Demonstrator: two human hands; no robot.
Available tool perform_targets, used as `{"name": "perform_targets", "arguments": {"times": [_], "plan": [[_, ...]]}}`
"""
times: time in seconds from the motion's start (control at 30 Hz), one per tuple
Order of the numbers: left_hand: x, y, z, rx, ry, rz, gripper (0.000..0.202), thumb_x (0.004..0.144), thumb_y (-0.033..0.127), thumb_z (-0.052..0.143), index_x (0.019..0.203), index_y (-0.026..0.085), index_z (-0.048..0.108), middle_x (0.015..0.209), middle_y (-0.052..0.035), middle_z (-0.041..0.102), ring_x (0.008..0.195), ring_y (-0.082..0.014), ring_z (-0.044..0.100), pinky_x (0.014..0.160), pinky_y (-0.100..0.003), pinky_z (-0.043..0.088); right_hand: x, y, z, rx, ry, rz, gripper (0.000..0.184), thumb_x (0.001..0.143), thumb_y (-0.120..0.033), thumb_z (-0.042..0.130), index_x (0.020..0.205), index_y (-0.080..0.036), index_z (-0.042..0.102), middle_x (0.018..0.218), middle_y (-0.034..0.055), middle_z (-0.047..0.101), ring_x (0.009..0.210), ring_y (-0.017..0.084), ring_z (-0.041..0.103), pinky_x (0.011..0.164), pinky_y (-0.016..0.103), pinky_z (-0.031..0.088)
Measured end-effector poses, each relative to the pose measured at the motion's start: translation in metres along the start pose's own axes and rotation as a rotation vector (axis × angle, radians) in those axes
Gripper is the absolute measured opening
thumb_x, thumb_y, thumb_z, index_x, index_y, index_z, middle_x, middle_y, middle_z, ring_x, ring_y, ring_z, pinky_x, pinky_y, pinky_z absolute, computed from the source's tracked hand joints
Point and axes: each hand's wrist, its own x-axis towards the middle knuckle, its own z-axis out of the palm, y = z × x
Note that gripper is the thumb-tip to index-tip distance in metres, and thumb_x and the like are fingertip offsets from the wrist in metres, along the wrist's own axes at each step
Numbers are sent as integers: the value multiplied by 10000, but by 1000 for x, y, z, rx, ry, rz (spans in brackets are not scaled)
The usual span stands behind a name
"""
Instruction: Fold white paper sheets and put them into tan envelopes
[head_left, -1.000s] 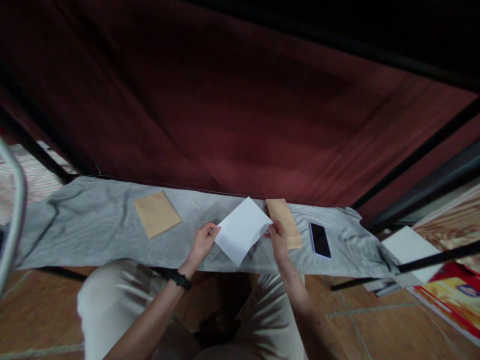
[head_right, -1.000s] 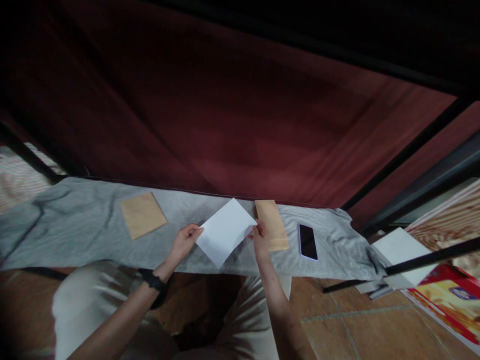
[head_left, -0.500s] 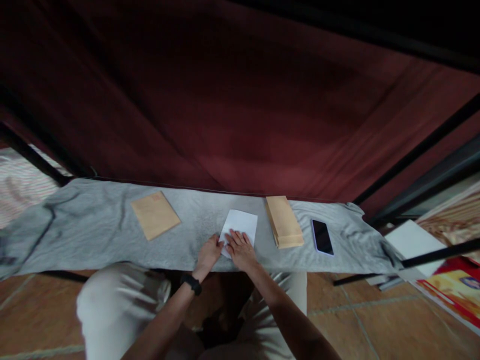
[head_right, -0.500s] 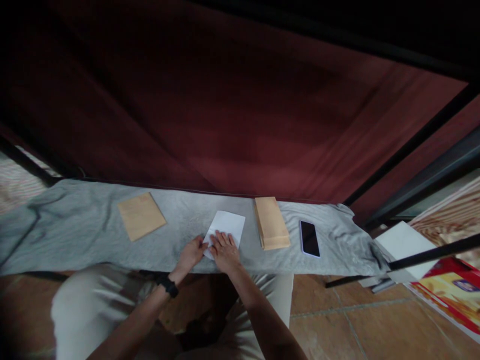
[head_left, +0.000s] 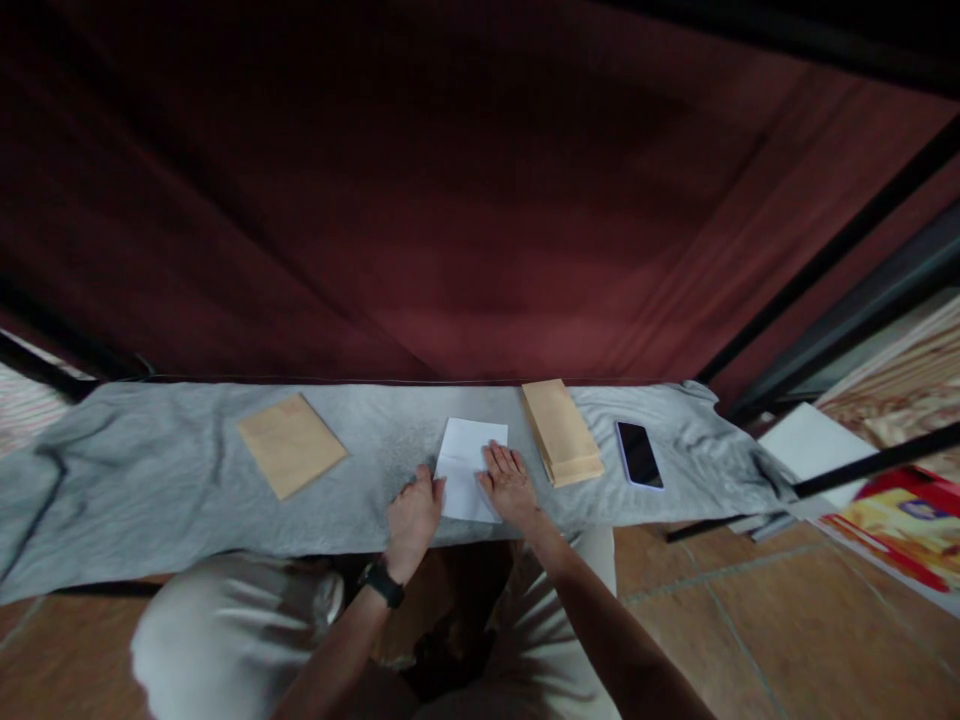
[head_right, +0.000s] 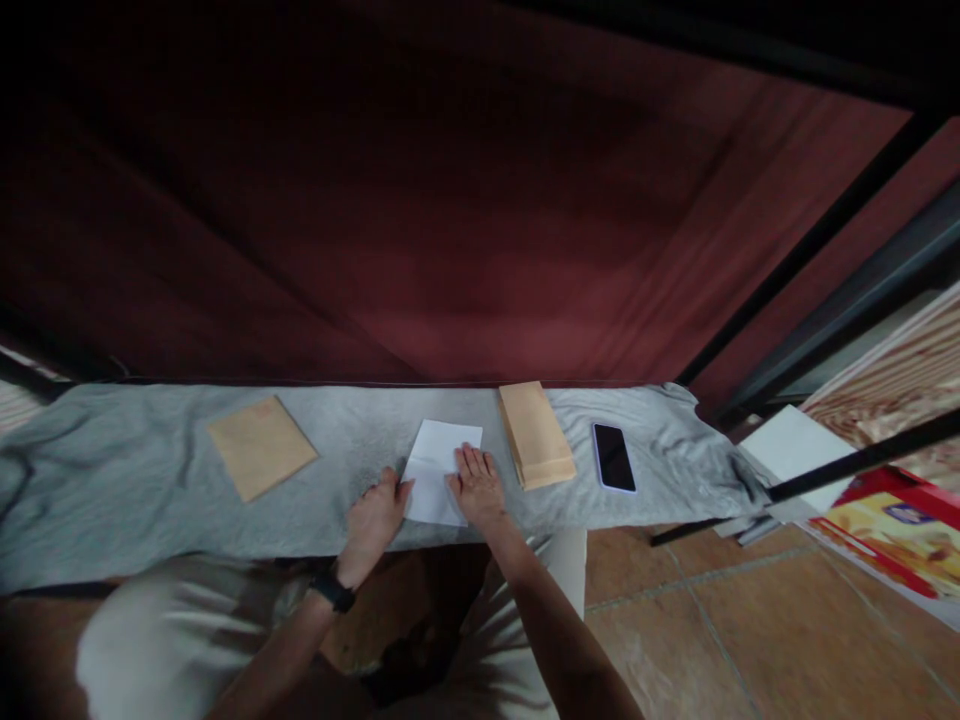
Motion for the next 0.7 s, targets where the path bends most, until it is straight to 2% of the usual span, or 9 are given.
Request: {"name": "perform_targets", "arguments": {"times": [0.07,0.17,0.23,0.33,0.43,0.57,0.7], "plan": [[7,8,2,2,146,146,410,1000,355,341,1220,110,585,1128,-206,701,1141,-314,639,943,-423,485,0,0,-2,13,6,6,510,1017,-335,468,1490,-149,429,1525,143,437,1430,272,392,1181,499,286],[29,21,12,-34,280,351,480,978,288,354,1386,87,506,1493,-207,477,1449,-329,344,1162,-508,291,1,-2,-6,42,-2,9,469,1025,-313,431,1464,-152,469,1505,130,472,1415,253,416,1186,484,288],[47,28,23,-49,260,385,544,975,289,344,1472,81,421,1579,-179,363,1501,-314,236,1204,-521,212,1,-1,-9,56,-19,25,448,1026,-287,410,1446,-156,493,1487,118,501,1397,233,440,1188,459,296],[66,33,42,-45,141,418,573,985,308,310,1505,78,383,1594,-155,342,1502,-277,248,1223,-471,193,1,1,-13,61,-43,50,438,1021,-266,410,1429,-148,514,1473,105,522,1380,217,458,1192,423,300],[73,31,56,-10,105,450,572,992,312,291,1519,106,372,1603,-125,330,1503,-255,249,1235,-447,155,3,3,-14,72,-48,54,430,1014,-253,416,1418,-155,529,1466,96,532,1366,217,473,1192,418,302],[74,26,62,4,123,469,562,994,318,302,1524,147,377,1611,-114,313,1508,-265,231,1231,-465,156,9,-6,-8,89,-23,92,433,1008,-215,399,1417,-170,533,1446,99,551,1351,226,489,1192,443,297],[74,22,60,-1,108,517,548,977,244,322,1519,212,395,1618,-85,305,1516,-256,207,1222,-479,187,12,-27,7,66,-5,83,460,1040,-293,364,1465,-154,473,1522,119,455,1422,253,401,1190,489,285]]}}
